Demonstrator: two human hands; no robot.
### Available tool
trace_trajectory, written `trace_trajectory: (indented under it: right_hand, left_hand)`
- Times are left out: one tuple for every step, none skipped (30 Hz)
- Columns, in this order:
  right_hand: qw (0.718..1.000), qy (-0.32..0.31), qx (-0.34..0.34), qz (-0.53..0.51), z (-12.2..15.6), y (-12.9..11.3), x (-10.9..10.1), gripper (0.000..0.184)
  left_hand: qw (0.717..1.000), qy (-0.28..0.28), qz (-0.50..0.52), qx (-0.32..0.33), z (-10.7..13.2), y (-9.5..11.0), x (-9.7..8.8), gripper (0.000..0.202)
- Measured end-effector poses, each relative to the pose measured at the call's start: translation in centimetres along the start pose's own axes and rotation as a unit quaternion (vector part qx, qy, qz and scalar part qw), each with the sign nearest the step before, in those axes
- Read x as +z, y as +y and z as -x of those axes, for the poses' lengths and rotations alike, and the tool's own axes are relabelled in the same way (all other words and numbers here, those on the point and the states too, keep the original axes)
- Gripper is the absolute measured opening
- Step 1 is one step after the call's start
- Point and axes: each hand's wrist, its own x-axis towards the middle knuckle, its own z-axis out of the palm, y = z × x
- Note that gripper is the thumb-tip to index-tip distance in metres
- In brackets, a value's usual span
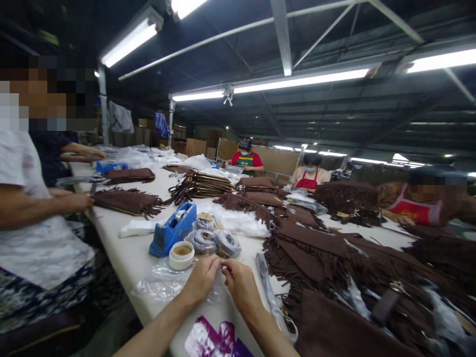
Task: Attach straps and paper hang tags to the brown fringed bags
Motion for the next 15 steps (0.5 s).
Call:
trace_trajectory:
  right_hand:
    - [1.0,-0.004,0.003,0.01,-0.1,-0.1,0.1,0.022]
    - [1.0,-0.007,0.006,0.022,-0.1,-0.1,0.1,0.022]
    - [0.999,-0.009,0.008,0.033,0.0,-0.2,0.0,0.021]
    - [0.999,-0.01,0.01,0.046,0.1,-0.2,-0.3,0.021]
    - [0.998,-0.01,0.014,0.058,0.4,-0.1,-0.8,0.02]
    - [0.997,-0.009,0.021,0.07,0.9,0.1,-1.7,0.019]
    - [0.996,-0.008,0.03,0.083,1.5,0.4,-2.9,0.017]
    - [0.995,-0.005,0.044,0.092,2.4,0.9,-4.4,0.017]
    - [0.994,0.004,0.063,0.092,3.6,1.5,-6.3,0.016]
    - [0.992,0.019,0.086,0.089,5.1,2.2,-8.4,0.017]
    - [0.99,0.048,0.119,0.062,6.9,3.0,-10.7,0.022]
    - [0.984,0.086,0.152,0.031,9.0,3.8,-13.0,0.026]
    - [0.974,0.136,0.182,0.017,11.3,4.5,-15.1,0.029]
    - [0.96,0.188,0.207,0.013,13.7,4.9,-16.9,0.032]
    - [0.945,0.237,0.225,0.019,16.2,5.2,-18.2,0.034]
  left_hand:
    - [1.0,0.0,-0.007,0.001,0.0,-0.1,0.0,0.037]
    - [1.0,-0.002,-0.016,0.004,0.0,-0.1,0.1,0.036]
    - [1.0,-0.007,-0.027,0.008,0.0,-0.1,0.2,0.035]
    - [0.999,-0.013,-0.039,0.014,0.0,-0.2,0.3,0.033]
    - [0.998,-0.021,-0.053,0.021,-0.1,-0.2,0.5,0.03]
    - [0.997,-0.029,-0.068,0.028,-0.1,-0.3,0.6,0.028]
    - [0.995,-0.035,-0.082,0.035,-0.1,-0.3,0.8,0.026]
    - [0.994,-0.041,-0.096,0.041,-0.2,-0.4,0.9,0.025]
    - [0.992,-0.045,-0.107,0.047,-0.2,-0.4,0.9,0.025]
    - [0.991,-0.049,-0.115,0.051,-0.3,-0.5,0.8,0.026]
    - [0.99,-0.054,-0.12,0.056,-0.4,-0.4,0.6,0.027]
    - [0.989,-0.054,-0.124,0.063,-0.4,-0.3,0.4,0.028]
    - [0.988,-0.044,-0.129,0.078,-0.5,-0.1,0.0,0.028]
    - [0.985,-0.026,-0.136,0.1,-0.5,0.2,-0.2,0.027]
    - [0.98,0.007,-0.145,0.133,-0.4,0.7,-0.3,0.027]
